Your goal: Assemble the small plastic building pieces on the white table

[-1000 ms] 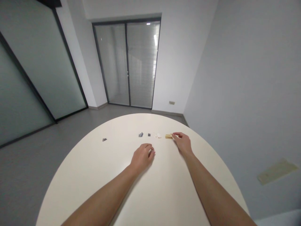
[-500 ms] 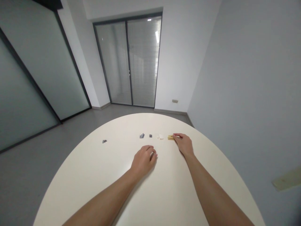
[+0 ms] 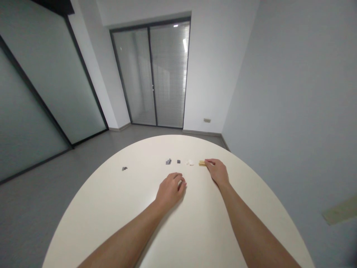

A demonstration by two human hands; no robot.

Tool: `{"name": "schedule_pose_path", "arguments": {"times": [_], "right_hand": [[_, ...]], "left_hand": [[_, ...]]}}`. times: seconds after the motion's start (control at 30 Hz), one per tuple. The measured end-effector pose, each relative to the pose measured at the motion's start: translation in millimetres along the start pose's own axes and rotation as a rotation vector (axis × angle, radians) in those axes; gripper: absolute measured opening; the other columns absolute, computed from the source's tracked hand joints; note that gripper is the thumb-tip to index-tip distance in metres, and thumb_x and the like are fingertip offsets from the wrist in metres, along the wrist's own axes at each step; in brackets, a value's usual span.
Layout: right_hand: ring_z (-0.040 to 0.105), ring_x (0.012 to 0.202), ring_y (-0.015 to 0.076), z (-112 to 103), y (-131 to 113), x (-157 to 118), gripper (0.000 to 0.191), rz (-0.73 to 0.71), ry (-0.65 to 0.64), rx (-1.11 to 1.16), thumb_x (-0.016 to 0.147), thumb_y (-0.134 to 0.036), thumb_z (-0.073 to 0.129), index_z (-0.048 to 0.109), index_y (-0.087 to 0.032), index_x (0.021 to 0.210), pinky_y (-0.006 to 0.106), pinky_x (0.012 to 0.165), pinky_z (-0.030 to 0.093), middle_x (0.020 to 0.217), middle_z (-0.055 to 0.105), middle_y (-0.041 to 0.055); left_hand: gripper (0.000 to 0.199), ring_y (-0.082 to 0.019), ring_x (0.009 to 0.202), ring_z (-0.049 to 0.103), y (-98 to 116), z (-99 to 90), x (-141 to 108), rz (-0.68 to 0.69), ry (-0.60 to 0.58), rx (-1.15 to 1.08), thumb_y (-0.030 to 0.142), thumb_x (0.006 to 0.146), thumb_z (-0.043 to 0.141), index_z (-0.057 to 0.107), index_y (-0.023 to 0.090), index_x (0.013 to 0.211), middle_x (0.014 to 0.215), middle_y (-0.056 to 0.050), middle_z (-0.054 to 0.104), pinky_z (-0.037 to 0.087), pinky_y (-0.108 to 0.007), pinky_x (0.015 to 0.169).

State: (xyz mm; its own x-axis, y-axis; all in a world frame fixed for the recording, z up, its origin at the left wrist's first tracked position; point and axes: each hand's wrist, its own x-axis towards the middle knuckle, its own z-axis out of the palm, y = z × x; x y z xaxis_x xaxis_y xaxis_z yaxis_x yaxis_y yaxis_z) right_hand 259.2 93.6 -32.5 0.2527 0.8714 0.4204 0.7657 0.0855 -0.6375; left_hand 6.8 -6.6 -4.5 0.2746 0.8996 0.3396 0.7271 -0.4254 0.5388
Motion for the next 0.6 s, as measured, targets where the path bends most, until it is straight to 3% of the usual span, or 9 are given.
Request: {"name": "schedule_pose_path", "arguments": {"times": [0.27, 0.4, 0.5, 0.6], "right_hand": [[0.064, 0.095, 0.0245, -3, 1, -6, 0.043, -0.001, 0.047, 0.012, 0.09, -0.046, 0.051, 0.071, -0.016, 0.114, 0.038, 0.091, 0.048, 0.11, 0.069, 0.0134], [0.062, 0.104, 0.0277, -3, -3, -13, 0.05, -0.008, 0.047, -0.037, 0.09, -0.047, 0.051, 0.062, -0.013, 0.125, 0.041, 0.097, 0.045, 0.117, 0.063, 0.0179], [0.055, 0.117, 0.0324, -1, -11, -23, 0.058, 0.031, 0.026, -0.103, 0.086, -0.045, 0.056, 0.053, -0.012, 0.134, 0.044, 0.101, 0.043, 0.124, 0.058, 0.0204], [0.052, 0.12, 0.0364, 1, -22, -41, 0.067, 0.049, 0.03, -0.2, 0.082, -0.042, 0.062, 0.046, -0.01, 0.138, 0.047, 0.103, 0.04, 0.129, 0.051, 0.024]], "left_hand": [[0.018, -0.021, 0.116, 0.058, -5, 2.1, 1, -0.013, 0.014, -0.02, 0.027, 0.093, 0.051, 0.067, 0.025, 0.099, 0.118, -0.004, 0.068, 0.047, -0.036, 0.099], [0.02, -0.022, 0.114, 0.059, -7, 1.1, 0, -0.039, 0.06, 0.01, 0.027, 0.093, 0.05, 0.066, 0.024, 0.104, 0.116, -0.005, 0.068, 0.047, -0.037, 0.098], [0.024, -0.024, 0.119, 0.056, -11, -5.6, 1, -0.082, 0.117, 0.083, 0.028, 0.092, 0.05, 0.065, 0.022, 0.109, 0.126, -0.007, 0.064, 0.045, -0.038, 0.101], [0.034, -0.029, 0.126, 0.051, -24, -19.9, 5, -0.212, 0.173, 0.207, 0.031, 0.092, 0.049, 0.063, 0.017, 0.119, 0.138, -0.014, 0.056, 0.044, -0.041, 0.103]]}}
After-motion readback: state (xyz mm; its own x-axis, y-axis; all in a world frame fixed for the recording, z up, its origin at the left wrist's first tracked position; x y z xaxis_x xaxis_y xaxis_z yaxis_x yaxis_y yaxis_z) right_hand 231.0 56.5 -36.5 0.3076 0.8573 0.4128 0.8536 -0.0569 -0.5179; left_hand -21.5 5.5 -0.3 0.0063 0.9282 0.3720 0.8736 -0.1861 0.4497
